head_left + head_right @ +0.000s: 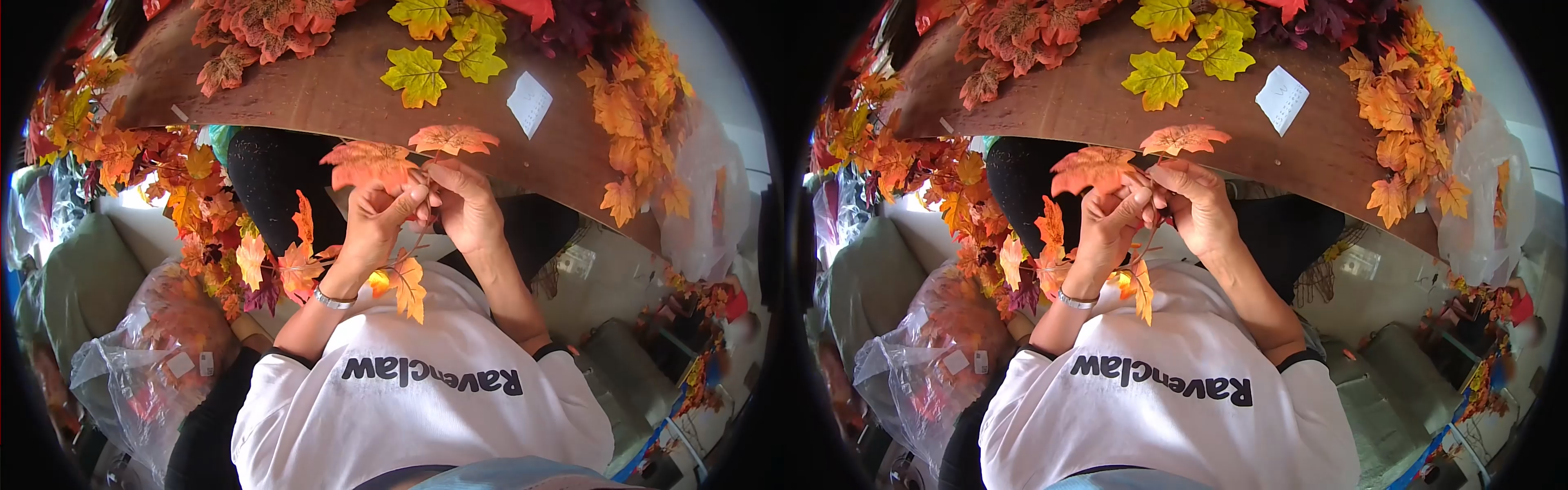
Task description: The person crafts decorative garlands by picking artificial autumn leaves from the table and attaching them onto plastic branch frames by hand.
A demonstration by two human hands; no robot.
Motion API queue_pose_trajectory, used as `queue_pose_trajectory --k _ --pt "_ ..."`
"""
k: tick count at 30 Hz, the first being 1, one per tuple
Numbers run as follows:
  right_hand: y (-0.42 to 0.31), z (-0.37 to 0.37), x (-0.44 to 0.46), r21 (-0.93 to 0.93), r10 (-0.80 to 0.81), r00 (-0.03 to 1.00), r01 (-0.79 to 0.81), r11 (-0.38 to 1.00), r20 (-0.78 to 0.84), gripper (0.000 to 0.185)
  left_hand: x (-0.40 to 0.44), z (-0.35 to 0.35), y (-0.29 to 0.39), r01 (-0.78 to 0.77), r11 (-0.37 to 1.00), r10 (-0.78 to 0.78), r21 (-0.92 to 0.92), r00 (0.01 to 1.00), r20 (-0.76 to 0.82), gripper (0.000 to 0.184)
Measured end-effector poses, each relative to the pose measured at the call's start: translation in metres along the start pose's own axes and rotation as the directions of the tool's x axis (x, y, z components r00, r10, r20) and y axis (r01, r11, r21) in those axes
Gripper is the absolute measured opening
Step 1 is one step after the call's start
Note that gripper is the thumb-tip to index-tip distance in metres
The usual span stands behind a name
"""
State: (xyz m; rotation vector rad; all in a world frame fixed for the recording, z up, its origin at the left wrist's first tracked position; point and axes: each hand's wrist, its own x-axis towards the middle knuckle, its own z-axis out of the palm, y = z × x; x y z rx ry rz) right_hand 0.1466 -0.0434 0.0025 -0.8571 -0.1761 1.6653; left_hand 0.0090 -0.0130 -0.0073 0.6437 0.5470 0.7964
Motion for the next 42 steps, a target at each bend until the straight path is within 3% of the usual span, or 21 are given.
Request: queue_pose_trajectory --k 6,12,15,18,21,24,30,36,38,42 --pt "0.004 0.005 0.000 0.083 0.010 0.998 -0.005 0.997 -0.066 0.013 -0.002 0.000 0.004 -0.012 1.000 0.012 -0.021 0.999 -0.031 0.011" --pt "0.004 0.006 0.000 0.092 0.053 0.999 -0.052 0.994 -0.007 0.013 -0.002 0.001 0.006 -0.017 0.999 0.015 -0.040 0.999 -0.042 0.011" --pt "0.010 0.003 0.003 0.104 0.002 0.998 0.004 0.995 -0.055 0.014 -0.002 -0.001 0.002 -0.042 0.998 0.040 -0.045 0.998 -0.037 0.009" --pt "0.009 0.006 -0.001 0.074 0.009 1.000 -0.011 0.997 0.019 0.014 -0.002 0.000 0.002 -0.039 0.999 0.039 0.008 0.998 -0.044 0.007" --pt "0.014 0.007 0.000 0.034 -0.065 0.998 0.065 0.997 -0.009 0.014 -0.003 0.000 0.002 -0.027 1.000 0.028 0.015 0.997 -0.074 0.006" --pt "0.024 0.007 0.003 0.126 -0.166 0.982 0.176 0.976 -0.086 0.013 -0.002 0.000 -0.001 -0.064 0.998 0.063 -0.005 0.993 -0.104 0.007" --pt "0.015 0.006 -0.002 0.050 -0.064 0.997 0.066 0.997 -0.049 0.014 -0.006 0.004 -0.002 -0.069 0.996 0.075 0.049 0.989 -0.129 0.012" --pt "0.017 -0.003 -0.001 -0.034 -0.149 0.988 0.147 0.988 -0.035 0.014 -0.001 0.008 -0.003 -0.112 0.994 0.112 0.010 0.986 -0.125 0.014" --pt "0.015 -0.004 0.000 -0.045 -0.103 0.995 0.103 0.994 -0.003 0.013 0.001 0.004 -0.005 -0.124 0.992 0.127 0.031 0.987 -0.099 0.014" --pt "0.014 -0.012 0.001 -0.021 -0.027 0.992 0.030 0.999 0.124 0.010 0.002 0.001 0.004 0.009 0.998 -0.013 -0.054 0.997 -0.072 0.014"
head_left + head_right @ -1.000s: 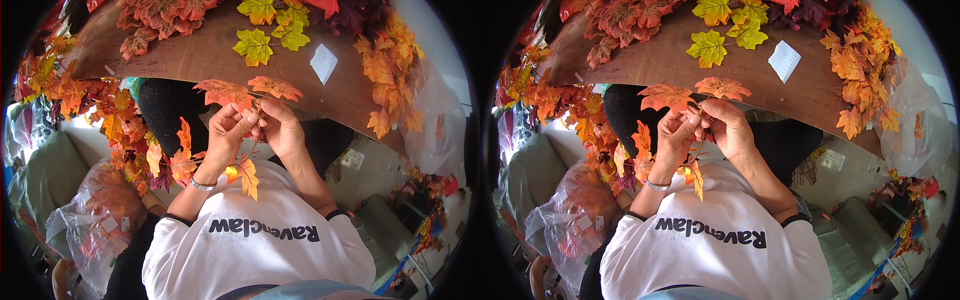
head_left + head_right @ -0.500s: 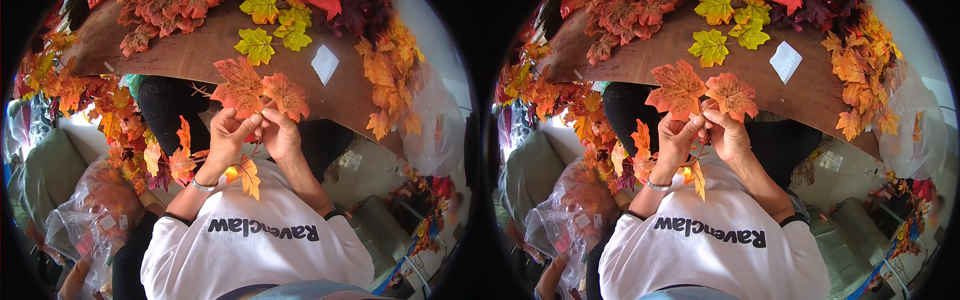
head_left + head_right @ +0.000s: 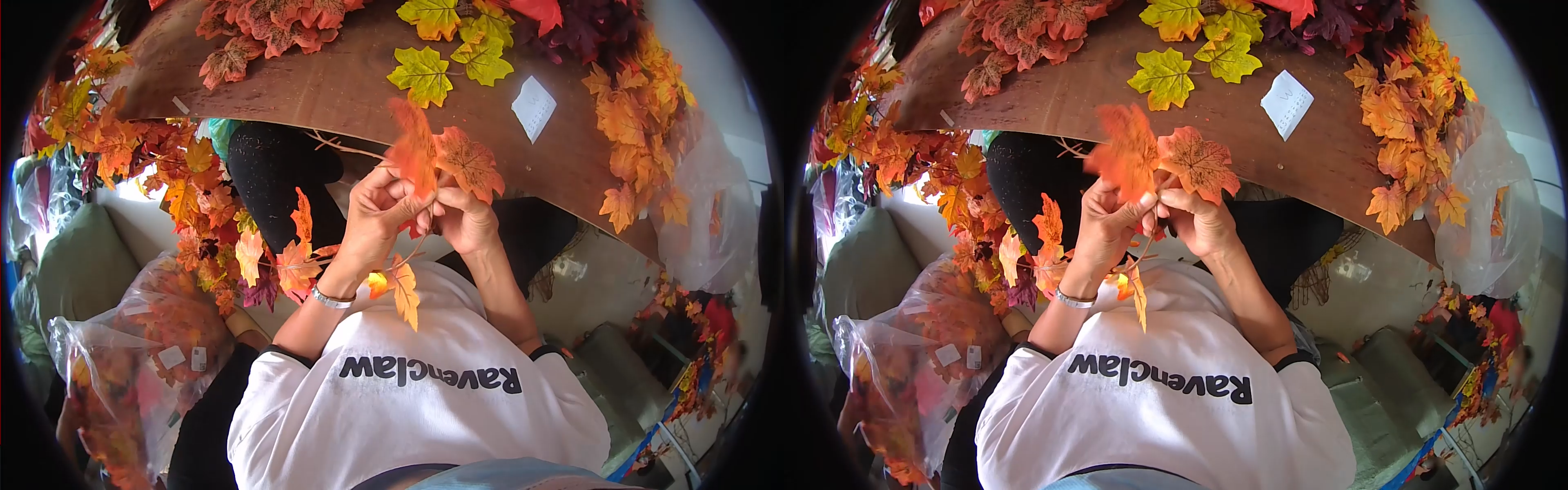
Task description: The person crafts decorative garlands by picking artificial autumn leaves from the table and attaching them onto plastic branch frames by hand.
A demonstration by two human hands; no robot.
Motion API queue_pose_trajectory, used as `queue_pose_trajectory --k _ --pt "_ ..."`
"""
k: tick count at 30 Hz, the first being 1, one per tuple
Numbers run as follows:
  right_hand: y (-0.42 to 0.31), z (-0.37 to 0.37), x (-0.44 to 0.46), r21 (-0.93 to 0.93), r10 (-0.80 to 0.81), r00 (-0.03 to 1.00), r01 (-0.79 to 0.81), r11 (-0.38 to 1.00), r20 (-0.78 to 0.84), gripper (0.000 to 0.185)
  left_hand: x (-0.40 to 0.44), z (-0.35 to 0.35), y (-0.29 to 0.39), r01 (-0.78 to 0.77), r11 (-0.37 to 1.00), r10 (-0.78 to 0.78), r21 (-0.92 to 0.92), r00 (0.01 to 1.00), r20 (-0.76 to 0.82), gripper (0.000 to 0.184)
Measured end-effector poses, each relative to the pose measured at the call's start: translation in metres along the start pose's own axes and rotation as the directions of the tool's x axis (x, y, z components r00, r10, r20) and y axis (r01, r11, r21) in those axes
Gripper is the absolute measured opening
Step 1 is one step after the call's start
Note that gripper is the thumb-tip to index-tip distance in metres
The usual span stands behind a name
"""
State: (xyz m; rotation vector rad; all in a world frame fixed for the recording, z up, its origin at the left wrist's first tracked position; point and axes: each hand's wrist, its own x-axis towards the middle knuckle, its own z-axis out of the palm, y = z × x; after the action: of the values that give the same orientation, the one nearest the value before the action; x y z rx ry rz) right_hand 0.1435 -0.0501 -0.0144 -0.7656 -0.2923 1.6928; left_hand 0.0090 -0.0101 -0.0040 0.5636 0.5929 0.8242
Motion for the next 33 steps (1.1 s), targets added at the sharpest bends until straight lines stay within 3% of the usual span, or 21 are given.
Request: queue_pose_trajectory --k 2,4,7,10,11,12,14,15,17,18,19,20,22,23,24,26,28,30,31,32,33 --pt "-0.002 0.000 0.001 -0.017 -0.020 1.000 0.020 1.000 0.018 0.012 0.000 -0.003 0.005 0.085 0.996 -0.085 0.020 0.996 0.021 0.014" --pt "0.000 0.005 0.001 -0.054 -0.071 0.997 0.071 0.996 0.003 0.012 0.002 -0.010 0.004 0.050 0.994 -0.048 0.097 0.999 -0.017 0.015" --pt "0.010 -0.004 0.002 -0.358 -0.313 0.950 0.285 0.889 -0.020 0.011 0.002 -0.012 0.011 -0.037 0.988 0.055 0.151 0.992 -0.114 0.026" --pt "0.014 -0.005 0.005 -0.336 -0.232 0.971 0.237 0.912 0.053 0.012 -0.002 -0.015 0.014 -0.092 0.985 0.070 -0.148 0.986 -0.152 0.022" --pt "0.015 -0.004 0.011 -0.172 -0.197 0.980 0.198 0.965 0.022 0.015 -0.003 -0.028 0.006 -0.102 0.979 0.098 -0.178 0.995 -0.031 0.022" --pt "0.003 0.011 0.012 0.007 -0.029 0.999 0.029 1.000 -0.027 0.024 -0.001 -0.026 0.007 -0.098 0.973 0.095 -0.211 0.995 -0.025 0.023" --pt "0.016 -0.011 0.017 0.172 0.159 0.987 -0.158 0.972 0.010 0.033 0.003 -0.020 0.012 -0.091 0.957 0.091 -0.274 0.996 -0.014 0.028" --pt "0.009 -0.005 0.019 0.056 0.148 0.982 -0.155 0.986 0.113 0.034 0.000 -0.020 0.016 -0.039 0.953 0.054 -0.300 0.998 0.042 0.029" --pt "-0.014 0.008 0.020 -0.172 0.156 0.936 -0.106 0.979 0.315 0.036 -0.008 -0.025 0.010 -0.004 0.936 -0.047 -0.352 0.990 -0.136 0.033" --pt "-0.022 -0.011 0.027 -0.561 0.087 0.913 0.167 0.811 0.398 0.029 -0.010 -0.032 0.002 0.010 0.925 -0.101 -0.380 0.970 -0.220 0.036" --pt "-0.030 -0.030 0.034 -0.792 0.016 0.879 0.421 0.442 0.476 0.023 -0.010 -0.051 -0.006 0.023 0.999 -0.024 -0.028 0.998 -0.065 0.032" --pt "-0.065 -0.010 0.043 -0.806 0.176 0.839 0.405 0.431 0.515 0.020 -0.009 -0.069 -0.015 -0.079 0.946 0.053 0.313 0.994 0.093 0.029" --pt "-0.099 0.007 0.055 -0.938 0.107 0.945 0.286 0.194 0.310 0.020 -0.012 -0.050 0.007 0.206 0.964 -0.222 0.171 0.972 0.080 0.021" --pt "-0.114 0.016 0.068 -0.938 0.008 0.942 0.335 0.088 0.336 0.020 -0.018 -0.036 0.020 0.039 0.824 -0.111 0.565 0.989 0.093 0.023" --pt "-0.128 0.024 0.084 -0.930 -0.087 0.926 0.368 -0.021 0.368 0.020 -0.024 -0.021 0.034 -0.092 0.506 0.002 0.857 0.994 0.106 0.026" --pt "-0.162 0.034 0.135 -0.908 -0.121 0.902 0.420 0.013 0.415 0.019 -0.028 -0.024 0.034 -0.248 0.197 0.193 0.948 0.958 0.211 0.035" --pt "-0.194 0.045 0.195 -0.819 -0.198 0.804 0.503 -0.276 0.561 0.021 -0.040 -0.029 0.052 -0.186 0.176 0.240 0.967 0.961 0.141 0.038" --pt "-0.222 0.041 0.266 -0.841 -0.220 0.814 0.501 -0.202 0.538 0.019 -0.043 -0.037 0.066 -0.064 0.221 0.283 0.973 0.959 -0.002 0.044" --pt "-0.225 0.057 0.281 -0.825 -0.291 0.781 0.463 -0.324 0.552 0.010 -0.047 -0.044 0.076 -0.124 0.156 0.347 0.980 0.936 0.063 0.042" --pt "-0.226 0.074 0.295 -0.802 -0.356 0.740 0.408 -0.437 0.571 0.023 -0.053 -0.051 0.085 -0.178 0.087 0.406 0.980 0.905 0.128 0.040" --pt "-0.231 0.076 0.314 -0.789 -0.320 0.767 0.366 -0.494 0.556 0.024 -0.055 -0.055 0.090 -0.117 0.057 0.384 0.991 0.919 0.086 0.037"
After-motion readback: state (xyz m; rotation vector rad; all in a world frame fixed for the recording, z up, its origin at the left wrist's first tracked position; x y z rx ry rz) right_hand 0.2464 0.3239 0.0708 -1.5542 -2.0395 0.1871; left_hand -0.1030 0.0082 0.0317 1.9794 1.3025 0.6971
